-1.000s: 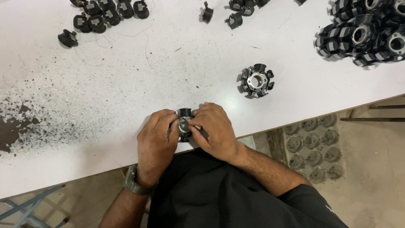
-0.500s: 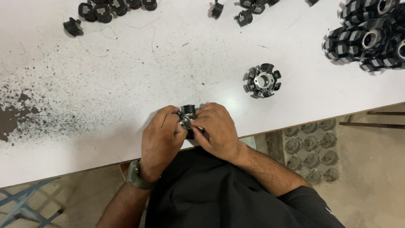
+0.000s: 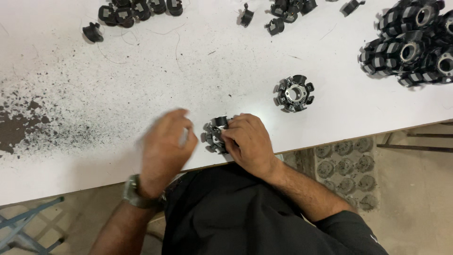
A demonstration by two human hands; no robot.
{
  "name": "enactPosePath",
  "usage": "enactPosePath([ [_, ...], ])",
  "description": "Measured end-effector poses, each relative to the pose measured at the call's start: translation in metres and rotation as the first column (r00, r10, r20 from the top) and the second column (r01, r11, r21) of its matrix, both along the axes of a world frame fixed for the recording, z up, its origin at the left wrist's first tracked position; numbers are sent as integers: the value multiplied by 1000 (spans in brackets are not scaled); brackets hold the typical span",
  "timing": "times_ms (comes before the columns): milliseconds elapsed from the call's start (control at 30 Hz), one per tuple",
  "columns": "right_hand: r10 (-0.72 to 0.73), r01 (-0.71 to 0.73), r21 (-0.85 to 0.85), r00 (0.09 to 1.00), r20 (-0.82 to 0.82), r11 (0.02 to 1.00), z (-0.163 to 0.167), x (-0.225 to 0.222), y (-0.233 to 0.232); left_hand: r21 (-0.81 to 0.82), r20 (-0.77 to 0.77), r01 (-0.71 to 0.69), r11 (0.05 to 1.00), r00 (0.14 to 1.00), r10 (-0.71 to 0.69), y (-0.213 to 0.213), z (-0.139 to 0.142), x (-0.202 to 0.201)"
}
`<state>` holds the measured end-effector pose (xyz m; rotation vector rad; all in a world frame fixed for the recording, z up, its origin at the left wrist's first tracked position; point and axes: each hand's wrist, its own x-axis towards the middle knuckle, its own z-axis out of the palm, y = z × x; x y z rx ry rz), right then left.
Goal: The person assembles small black mechanical components on a white table. They use a small flat tool to press or adjust parts on circular hubs and cylindrical pieces, then place the finished items into a clear plastic tray. Another person's hands are visible working on similar parts across the table.
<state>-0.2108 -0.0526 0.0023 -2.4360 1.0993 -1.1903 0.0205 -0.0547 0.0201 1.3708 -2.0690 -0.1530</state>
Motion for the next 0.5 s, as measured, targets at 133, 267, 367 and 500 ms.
enactPosePath([
  [133,-87,87,-9,995,-39,996,3,-32,-4,-85,198,-352,932,911,362,-65,32,88],
  [267,-223,222,-14,973,-61,975,14,-71,-8,-135,309,-462,877,821,480,-145,41,126],
  [367,-263,262,-15,961,-83,965,22,-92,-14,287,295,-546,787,832,470,-170,47,119],
  [500,-323,326,22,942,-88,945,25,-120,-36,402,196,-449,798,893,404,-151,44,96],
])
